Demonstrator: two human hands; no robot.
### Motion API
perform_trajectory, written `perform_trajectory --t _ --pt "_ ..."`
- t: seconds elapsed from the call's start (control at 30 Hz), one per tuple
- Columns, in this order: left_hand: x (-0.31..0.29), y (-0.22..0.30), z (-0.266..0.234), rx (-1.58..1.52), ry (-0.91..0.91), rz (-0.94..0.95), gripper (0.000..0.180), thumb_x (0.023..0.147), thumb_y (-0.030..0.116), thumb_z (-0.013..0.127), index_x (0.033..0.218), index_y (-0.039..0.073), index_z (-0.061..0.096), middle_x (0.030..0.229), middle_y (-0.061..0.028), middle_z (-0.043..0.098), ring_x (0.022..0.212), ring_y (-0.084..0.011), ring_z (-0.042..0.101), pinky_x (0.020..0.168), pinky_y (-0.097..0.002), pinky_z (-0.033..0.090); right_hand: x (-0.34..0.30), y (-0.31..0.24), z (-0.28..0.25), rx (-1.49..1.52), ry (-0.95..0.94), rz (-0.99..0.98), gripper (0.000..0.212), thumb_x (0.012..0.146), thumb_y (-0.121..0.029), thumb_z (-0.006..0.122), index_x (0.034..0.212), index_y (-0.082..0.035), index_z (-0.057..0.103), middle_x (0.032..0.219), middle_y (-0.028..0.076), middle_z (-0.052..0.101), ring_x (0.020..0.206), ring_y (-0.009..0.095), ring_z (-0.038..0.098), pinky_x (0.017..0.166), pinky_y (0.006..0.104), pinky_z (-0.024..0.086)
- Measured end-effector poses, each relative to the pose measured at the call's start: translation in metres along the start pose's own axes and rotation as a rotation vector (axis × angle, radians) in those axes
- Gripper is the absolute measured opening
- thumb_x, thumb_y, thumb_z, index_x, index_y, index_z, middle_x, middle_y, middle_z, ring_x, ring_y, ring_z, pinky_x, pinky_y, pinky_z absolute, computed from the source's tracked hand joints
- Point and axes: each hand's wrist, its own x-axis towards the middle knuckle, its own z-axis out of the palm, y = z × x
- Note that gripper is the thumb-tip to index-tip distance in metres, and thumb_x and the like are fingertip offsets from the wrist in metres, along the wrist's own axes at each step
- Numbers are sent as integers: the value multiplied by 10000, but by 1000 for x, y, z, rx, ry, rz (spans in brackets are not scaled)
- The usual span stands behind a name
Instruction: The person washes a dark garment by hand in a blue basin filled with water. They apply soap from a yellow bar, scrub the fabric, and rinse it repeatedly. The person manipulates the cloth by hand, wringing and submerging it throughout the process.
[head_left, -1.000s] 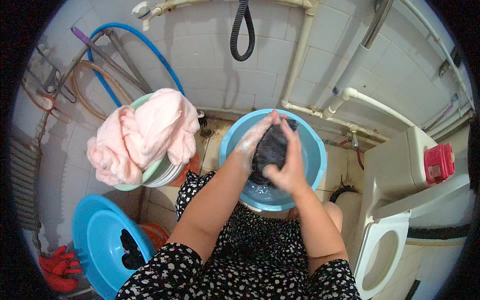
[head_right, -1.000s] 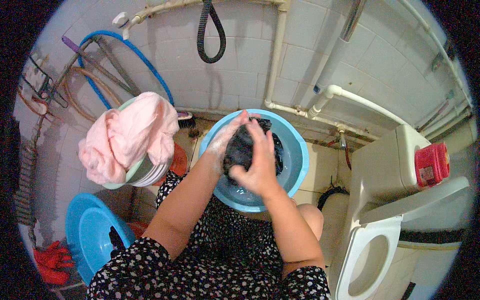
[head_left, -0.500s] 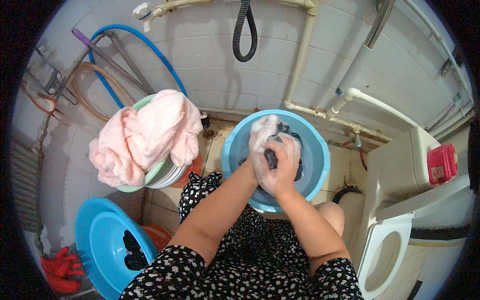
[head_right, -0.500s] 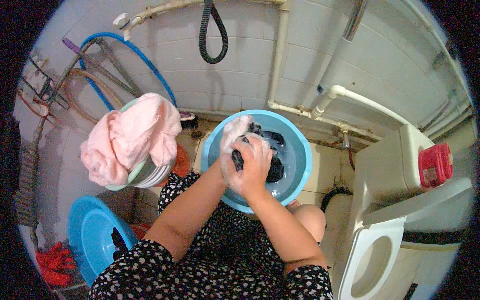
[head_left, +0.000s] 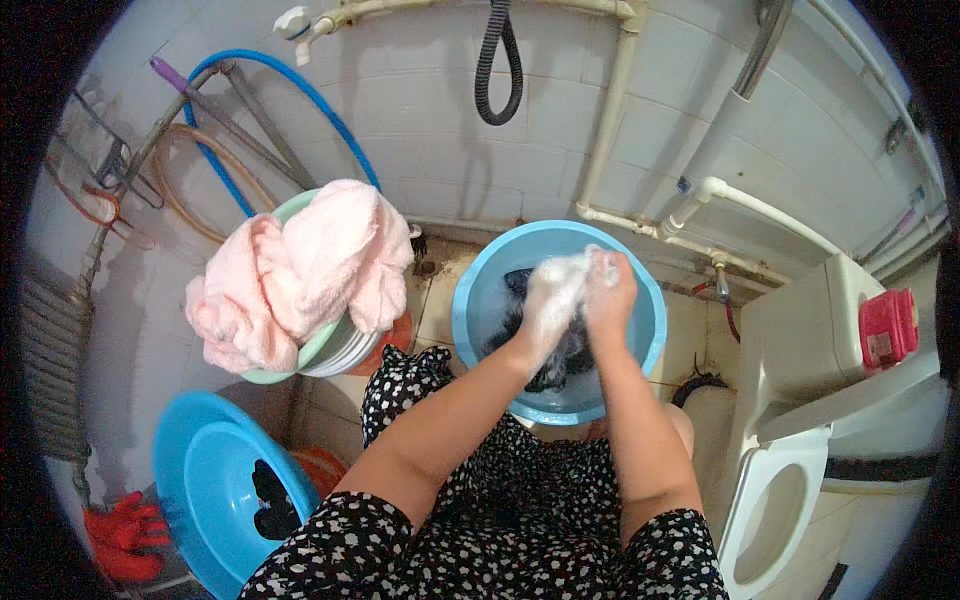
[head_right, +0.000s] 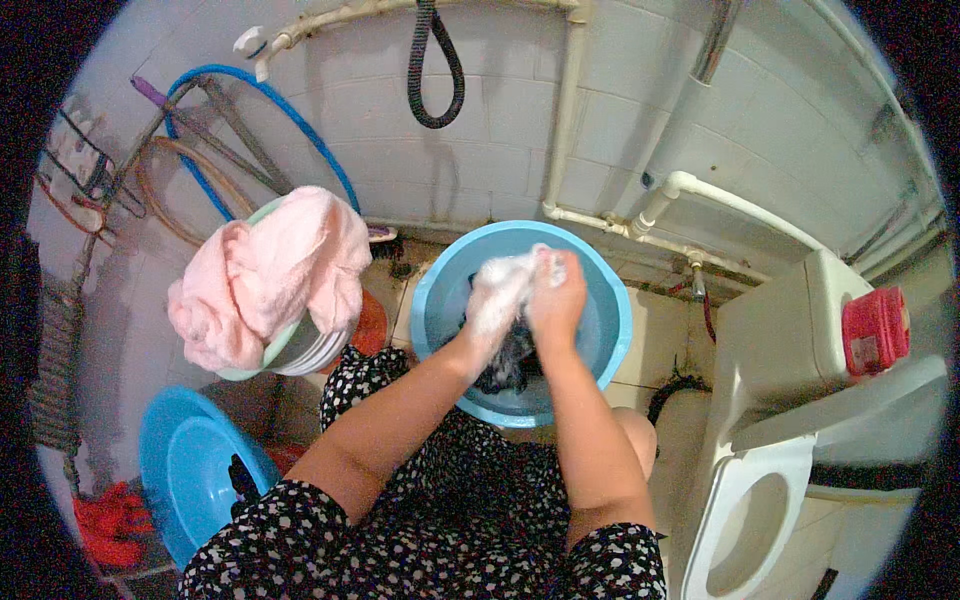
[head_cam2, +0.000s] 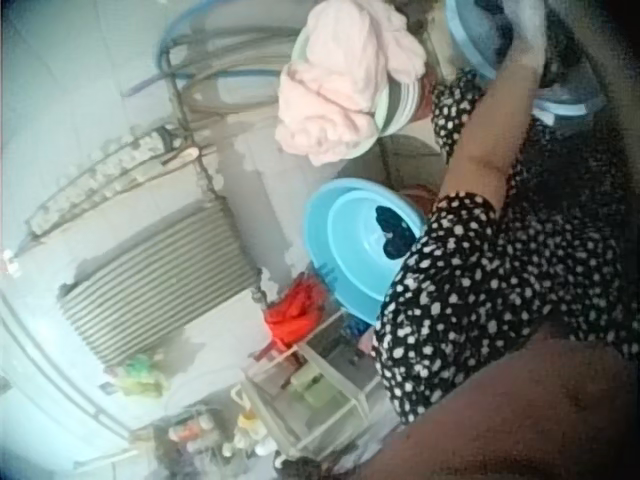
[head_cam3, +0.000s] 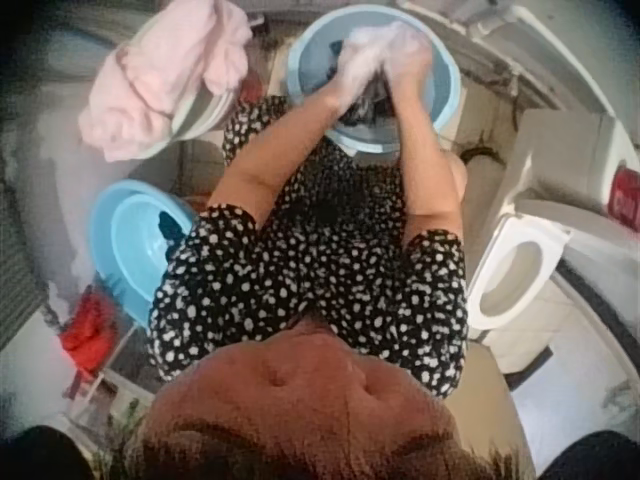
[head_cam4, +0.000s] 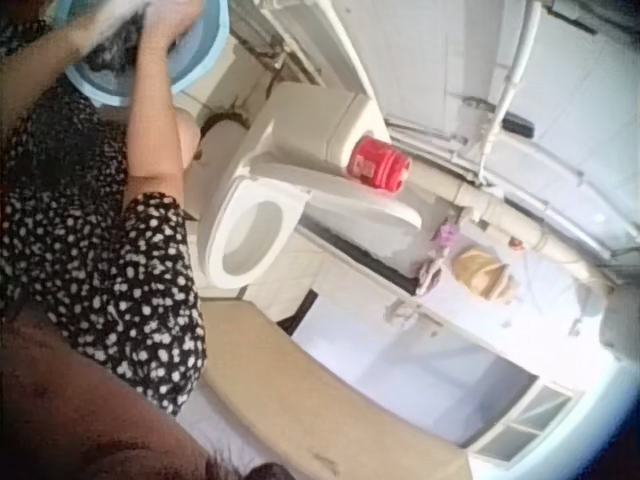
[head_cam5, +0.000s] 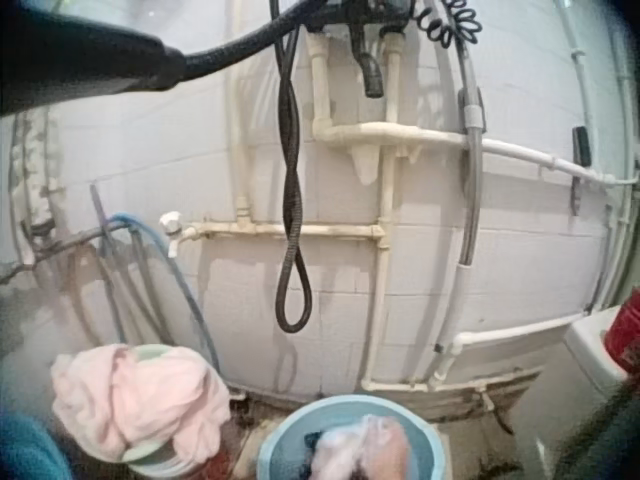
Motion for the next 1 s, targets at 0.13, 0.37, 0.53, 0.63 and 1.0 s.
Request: perform_trajectory --t 0.13,0.37,0.53,0.63,1.0 --pt "3 -10 -2 135 -202 -71 254 921 221 494 894 1 616 878 -48 622 760 -121 557 680 -290 451 35 70 -16 36 21 35 250 823 -270 653 886 -39 582 775 118 622 726 227 579 710 349 460" --pt "33 -36 -45 1117 172 59 266 851 248 517 948 2 551 910 -208 586 879 -376 569 811 -439 447 23 71 -22 -367 -152 -113 593 706 -382 713 1150 -49 502 1121 174 525 1042 324 495 899 405 381" --pt "-8 -25 -35 1531 -301 -393 716 769 314 601 1403 211 286 1472 -200 158 1331 -426 196 1022 -600 247 -7 78 -30 -1084 -963 131 1193 560 -566 760 1461 -235 51 1508 168 56 1380 367 101 1016 668 87" --pt "-10 -48 -34 1631 -341 -484 760 789 386 580 1437 293 194 1512 -142 38 1369 -415 76 1047 -632 131 -23 86 -14 -1213 -926 87 1111 633 -504 733 1461 -246 40 1511 155 60 1377 369 115 1001 674 154" --pt "-2 -127 -77 1596 -521 -561 714 773 453 547 1391 168 331 1419 -168 325 1319 -330 295 1083 -455 207 -15 179 22 -1186 -1091 301 390 868 -208 411 1222 -101 537 1203 173 557 1114 334 540 961 430 396"
